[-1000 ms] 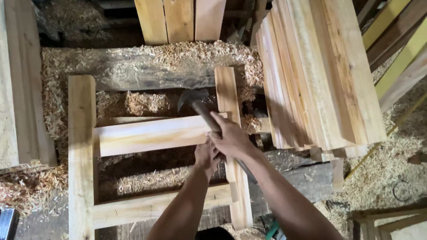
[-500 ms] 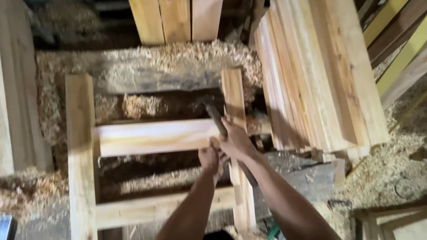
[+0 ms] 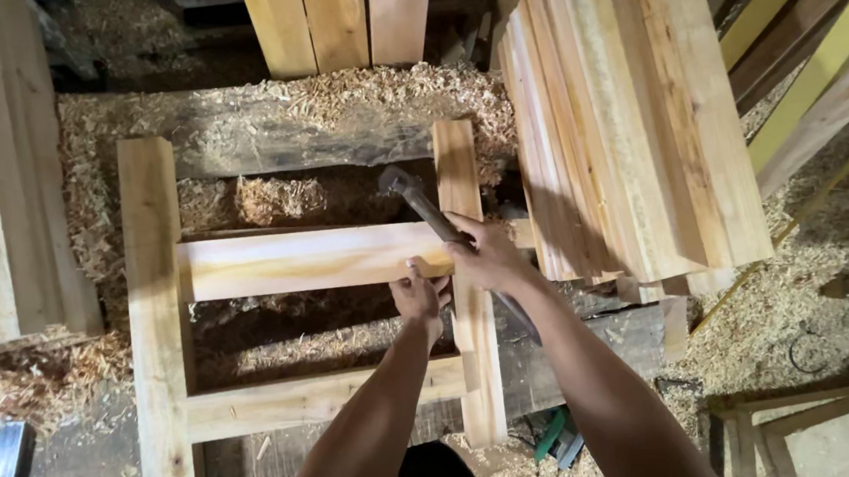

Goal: The person assembles a wooden frame by positioning planks and tapping them with a hammer to secure joints. They repeatedly adjust and reposition pieces to align the structure.

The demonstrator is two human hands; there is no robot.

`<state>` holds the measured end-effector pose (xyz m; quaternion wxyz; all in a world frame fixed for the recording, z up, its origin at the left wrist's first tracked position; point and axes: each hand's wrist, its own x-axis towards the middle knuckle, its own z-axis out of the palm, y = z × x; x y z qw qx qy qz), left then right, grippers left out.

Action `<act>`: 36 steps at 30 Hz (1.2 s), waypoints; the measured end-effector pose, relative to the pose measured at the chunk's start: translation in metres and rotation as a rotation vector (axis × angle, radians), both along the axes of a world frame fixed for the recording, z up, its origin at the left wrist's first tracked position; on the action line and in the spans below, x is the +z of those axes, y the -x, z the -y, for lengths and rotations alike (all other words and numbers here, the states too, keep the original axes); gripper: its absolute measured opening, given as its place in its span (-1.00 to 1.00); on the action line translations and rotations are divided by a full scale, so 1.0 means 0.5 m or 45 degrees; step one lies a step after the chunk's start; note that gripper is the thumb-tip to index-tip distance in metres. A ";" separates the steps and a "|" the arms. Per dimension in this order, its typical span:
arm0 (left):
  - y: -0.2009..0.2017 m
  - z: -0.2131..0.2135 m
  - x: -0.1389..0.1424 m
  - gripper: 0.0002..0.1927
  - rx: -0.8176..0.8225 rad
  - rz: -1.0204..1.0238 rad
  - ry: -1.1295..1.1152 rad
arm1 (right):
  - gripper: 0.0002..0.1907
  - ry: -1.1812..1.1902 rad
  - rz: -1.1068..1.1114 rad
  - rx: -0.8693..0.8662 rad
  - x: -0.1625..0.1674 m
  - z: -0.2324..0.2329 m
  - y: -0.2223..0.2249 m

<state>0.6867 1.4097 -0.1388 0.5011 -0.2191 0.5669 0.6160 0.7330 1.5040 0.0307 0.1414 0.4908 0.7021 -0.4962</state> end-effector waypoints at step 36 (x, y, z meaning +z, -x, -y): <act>0.019 0.011 0.038 -0.59 0.072 0.260 -0.138 | -0.73 0.034 -0.590 -1.269 -0.196 0.105 -0.176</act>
